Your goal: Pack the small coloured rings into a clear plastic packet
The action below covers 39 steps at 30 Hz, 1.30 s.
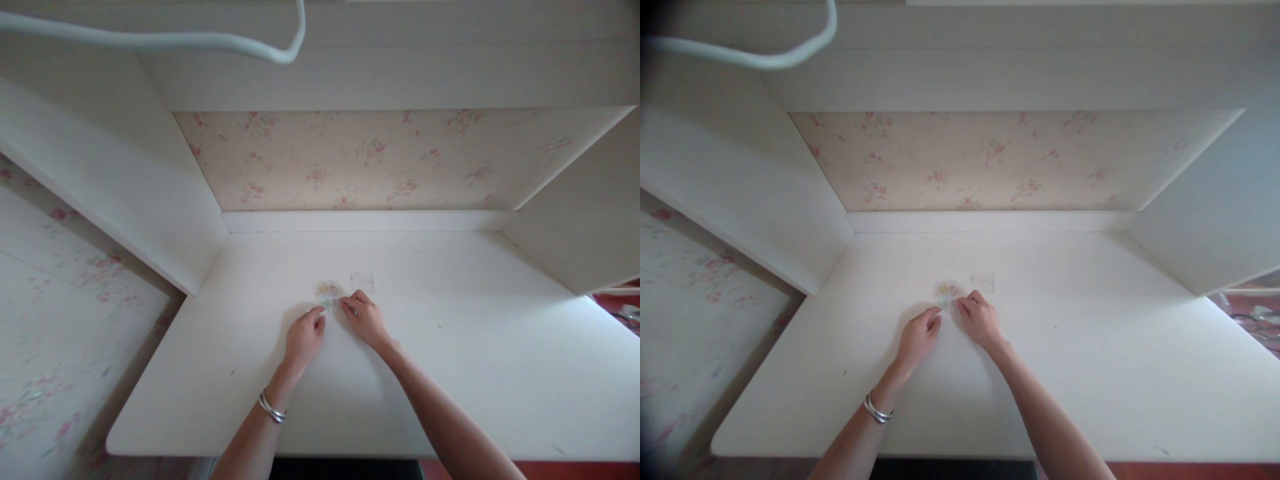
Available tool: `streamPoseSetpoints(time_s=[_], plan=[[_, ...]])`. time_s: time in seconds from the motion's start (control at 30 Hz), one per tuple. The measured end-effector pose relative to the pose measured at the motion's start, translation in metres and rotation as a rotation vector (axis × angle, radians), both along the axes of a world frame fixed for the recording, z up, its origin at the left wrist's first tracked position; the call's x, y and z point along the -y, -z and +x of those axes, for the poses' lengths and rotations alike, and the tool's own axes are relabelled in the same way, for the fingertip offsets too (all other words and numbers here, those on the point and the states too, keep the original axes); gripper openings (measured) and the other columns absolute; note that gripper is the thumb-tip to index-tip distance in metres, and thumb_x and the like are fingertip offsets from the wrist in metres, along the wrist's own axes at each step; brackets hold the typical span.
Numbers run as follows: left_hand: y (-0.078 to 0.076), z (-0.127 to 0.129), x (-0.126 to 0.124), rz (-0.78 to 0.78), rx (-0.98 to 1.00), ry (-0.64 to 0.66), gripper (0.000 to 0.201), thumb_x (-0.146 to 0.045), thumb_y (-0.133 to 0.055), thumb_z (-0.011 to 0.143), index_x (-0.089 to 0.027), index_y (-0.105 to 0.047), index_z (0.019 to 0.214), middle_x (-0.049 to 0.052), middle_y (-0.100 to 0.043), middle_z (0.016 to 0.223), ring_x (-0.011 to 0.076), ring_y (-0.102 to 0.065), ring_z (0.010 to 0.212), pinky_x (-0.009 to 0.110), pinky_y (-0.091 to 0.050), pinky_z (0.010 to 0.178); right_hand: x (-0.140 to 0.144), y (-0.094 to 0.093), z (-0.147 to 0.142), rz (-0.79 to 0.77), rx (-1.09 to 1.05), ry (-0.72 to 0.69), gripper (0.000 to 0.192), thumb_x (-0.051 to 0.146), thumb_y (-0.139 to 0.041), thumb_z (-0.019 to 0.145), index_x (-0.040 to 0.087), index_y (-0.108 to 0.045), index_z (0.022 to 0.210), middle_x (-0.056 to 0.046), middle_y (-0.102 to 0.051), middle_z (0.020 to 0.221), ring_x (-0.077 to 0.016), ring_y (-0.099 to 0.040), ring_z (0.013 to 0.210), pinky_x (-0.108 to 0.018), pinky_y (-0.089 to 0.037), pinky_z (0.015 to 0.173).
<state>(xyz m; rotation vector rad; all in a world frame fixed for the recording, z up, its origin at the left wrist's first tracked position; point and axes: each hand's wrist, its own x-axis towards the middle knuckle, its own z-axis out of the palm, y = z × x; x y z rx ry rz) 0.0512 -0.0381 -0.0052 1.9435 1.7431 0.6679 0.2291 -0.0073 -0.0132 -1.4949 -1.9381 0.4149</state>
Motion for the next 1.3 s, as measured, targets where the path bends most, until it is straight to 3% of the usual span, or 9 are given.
streamPoseSetpoints(time_s=[0.23,0.37,0.6,0.77,1.1,1.3], plan=[[-0.004,0.002,0.003,-0.014,-0.065,-0.007,0.028,-0.028,-0.044,0.09,-0.023,-0.057,0.115,0.003,-0.07,0.091,0.0137,-0.064,0.078,0.022,-0.044,0.068,0.013,0.012,0.027,-0.022,-0.169,0.188,0.037,0.046,-0.042,0.088,0.021,-0.07,0.09,-0.005,-0.06,0.079,-0.0151,-0.055,0.066,-0.028,-0.044,0.064],[-0.01,0.019,0.009,0.005,-0.108,0.092,0.025,-0.029,-0.042,0.091,-0.026,-0.06,0.108,0.002,-0.069,0.1,0.0147,-0.064,0.086,0.024,-0.045,0.075,0.022,0.011,0.034,-0.035,-0.213,0.234,0.039,0.047,-0.043,0.088,0.019,-0.069,0.09,-0.005,-0.06,0.079,-0.015,-0.055,0.066,-0.028,-0.044,0.064],[-0.024,0.056,-0.001,-0.07,-0.216,0.202,0.028,-0.03,-0.04,0.093,-0.026,-0.055,0.116,0.005,-0.065,0.108,0.0165,-0.061,0.096,0.026,-0.046,0.081,0.024,0.012,0.031,-0.027,-0.224,0.204,0.036,0.044,-0.042,0.088,0.02,-0.069,0.092,-0.004,-0.06,0.078,-0.0138,-0.054,0.065,-0.026,-0.043,0.062],[-0.021,0.067,-0.012,-0.077,-0.309,0.23,0.028,-0.029,-0.035,0.094,-0.023,-0.06,0.105,0.006,-0.065,0.1,0.0172,-0.061,0.094,0.027,-0.046,0.078,0.024,0.013,0.035,-0.01,-0.25,0.204,0.033,0.041,-0.044,0.088,0.02,-0.069,0.091,-0.004,-0.059,0.078,-0.0136,-0.054,0.065,-0.026,-0.043,0.062],[-0.02,0.064,-0.009,0.025,-0.149,0.193,0.025,-0.028,-0.037,0.094,-0.024,-0.062,0.097,0.002,-0.066,0.095,0.014,-0.061,0.09,0.023,-0.044,0.079,0.024,0.013,0.038,-0.032,-0.239,0.164,0.03,0.039,-0.045,0.089,0.021,-0.069,0.09,-0.003,-0.059,0.08,-0.0125,-0.055,0.065,-0.024,-0.043,0.062],[-0.029,0.051,-0.016,0.089,-0.175,0.103,0.026,-0.03,-0.035,0.095,-0.024,-0.06,0.099,0.003,-0.066,0.098,0.0142,-0.061,0.091,0.023,-0.043,0.079,0.024,0.012,0.035,-0.031,0.043,0.052,0.026,0.033,-0.044,0.09,0.028,-0.068,0.098,-0.002,-0.061,0.087,-0.0137,-0.058,0.074,-0.025,-0.042,0.069]])
